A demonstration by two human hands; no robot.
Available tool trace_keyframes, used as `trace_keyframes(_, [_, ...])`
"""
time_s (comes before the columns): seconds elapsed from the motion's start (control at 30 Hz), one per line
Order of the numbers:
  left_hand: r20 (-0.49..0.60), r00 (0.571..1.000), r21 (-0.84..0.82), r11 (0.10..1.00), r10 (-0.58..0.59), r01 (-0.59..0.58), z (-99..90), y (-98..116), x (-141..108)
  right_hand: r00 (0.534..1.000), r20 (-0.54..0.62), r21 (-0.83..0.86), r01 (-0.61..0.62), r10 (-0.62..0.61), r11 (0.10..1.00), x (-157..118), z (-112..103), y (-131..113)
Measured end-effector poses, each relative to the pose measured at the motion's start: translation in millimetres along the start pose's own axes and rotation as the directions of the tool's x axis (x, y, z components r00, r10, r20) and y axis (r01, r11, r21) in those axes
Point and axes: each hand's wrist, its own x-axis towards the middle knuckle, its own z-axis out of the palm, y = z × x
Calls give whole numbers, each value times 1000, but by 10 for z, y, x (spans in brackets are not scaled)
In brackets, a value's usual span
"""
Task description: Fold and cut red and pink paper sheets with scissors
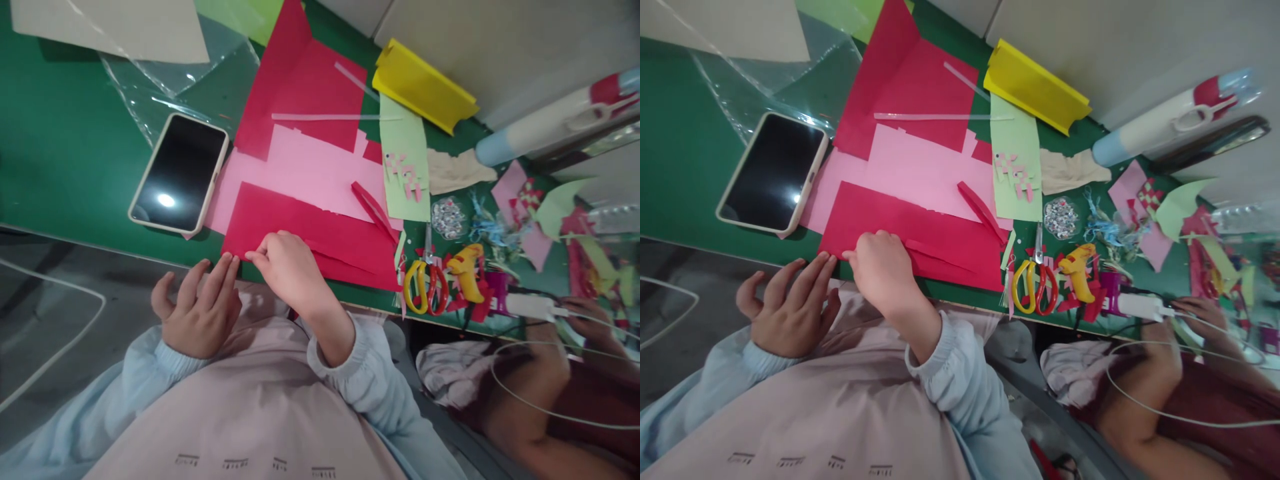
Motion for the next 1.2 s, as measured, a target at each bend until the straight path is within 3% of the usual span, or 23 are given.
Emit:
trace_keyframes(0.27, [-19, 1000, 13, 1000, -19, 19, -3, -11, 23, 1000, -14, -17, 10, -10, 1000, 3, 21, 5])
trace_keyframes(0.43, [36, 998, -57, 997, -49, 51, 13, -14, -11, 1000, -3, -14, 27, -27, 1000, -27, -26, 34])
trace_keyframes(0.67, [94, 993, -150, 985, -77, 91, 13, -41, -27, 999, 9, -58, -46, 46, 997, -134, -46, 81])
trace_keyframes(1.2, [82, 996, -39, 999, -18, 22, -24, -46, -13, 999, -38, -95, -33, 29, 995, -102, 37, 132])
